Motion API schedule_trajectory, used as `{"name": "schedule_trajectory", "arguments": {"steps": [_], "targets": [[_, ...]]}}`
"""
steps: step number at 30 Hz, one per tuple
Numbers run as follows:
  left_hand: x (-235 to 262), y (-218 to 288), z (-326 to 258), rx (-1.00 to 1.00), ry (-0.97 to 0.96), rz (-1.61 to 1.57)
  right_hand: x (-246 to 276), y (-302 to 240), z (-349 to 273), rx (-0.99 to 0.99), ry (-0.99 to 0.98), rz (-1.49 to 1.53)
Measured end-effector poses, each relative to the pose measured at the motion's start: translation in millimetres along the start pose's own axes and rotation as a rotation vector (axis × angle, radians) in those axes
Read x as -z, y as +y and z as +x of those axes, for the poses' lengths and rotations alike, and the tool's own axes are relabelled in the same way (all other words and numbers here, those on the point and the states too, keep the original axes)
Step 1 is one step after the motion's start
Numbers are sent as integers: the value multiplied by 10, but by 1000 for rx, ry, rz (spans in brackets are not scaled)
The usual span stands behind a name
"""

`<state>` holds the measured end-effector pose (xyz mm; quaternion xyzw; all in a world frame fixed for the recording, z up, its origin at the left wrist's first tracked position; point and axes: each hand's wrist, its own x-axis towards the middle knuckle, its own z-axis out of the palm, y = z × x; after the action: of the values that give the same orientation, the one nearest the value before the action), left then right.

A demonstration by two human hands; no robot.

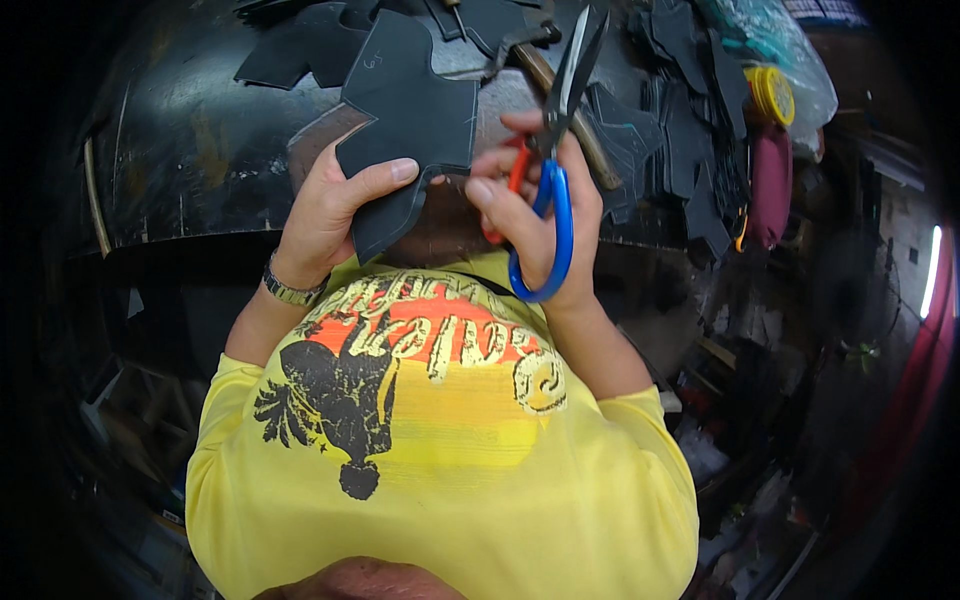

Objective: The person hammers a small black leather piece onto a green insole, then uses scissors to trim the black leather. They apply a substance from a yellow container to the insole and use a pointed tool to mark or punch along the edges. The person continues hammering the leather onto the insole.

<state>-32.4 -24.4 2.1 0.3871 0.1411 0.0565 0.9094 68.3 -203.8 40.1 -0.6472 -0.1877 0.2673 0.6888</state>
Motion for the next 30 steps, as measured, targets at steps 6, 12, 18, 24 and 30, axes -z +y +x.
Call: {"name": "schedule_trajectory", "arguments": {"steps": [6,12,18,24,30], "targets": [[-15,-5,-23,61,-58,15,-55,3,182,0,-25,52],[38,-25,3,131,-77,-38,-34,54,193,-49,-36,74],[61,-50,4,175,-64,-38,-19,62,182,-51,-19,71],[60,-112,10,141,-1,10,-28,51,181,-49,-23,66],[66,-101,-11,73,9,-20,43,8,76,-127,-82,77]]}}
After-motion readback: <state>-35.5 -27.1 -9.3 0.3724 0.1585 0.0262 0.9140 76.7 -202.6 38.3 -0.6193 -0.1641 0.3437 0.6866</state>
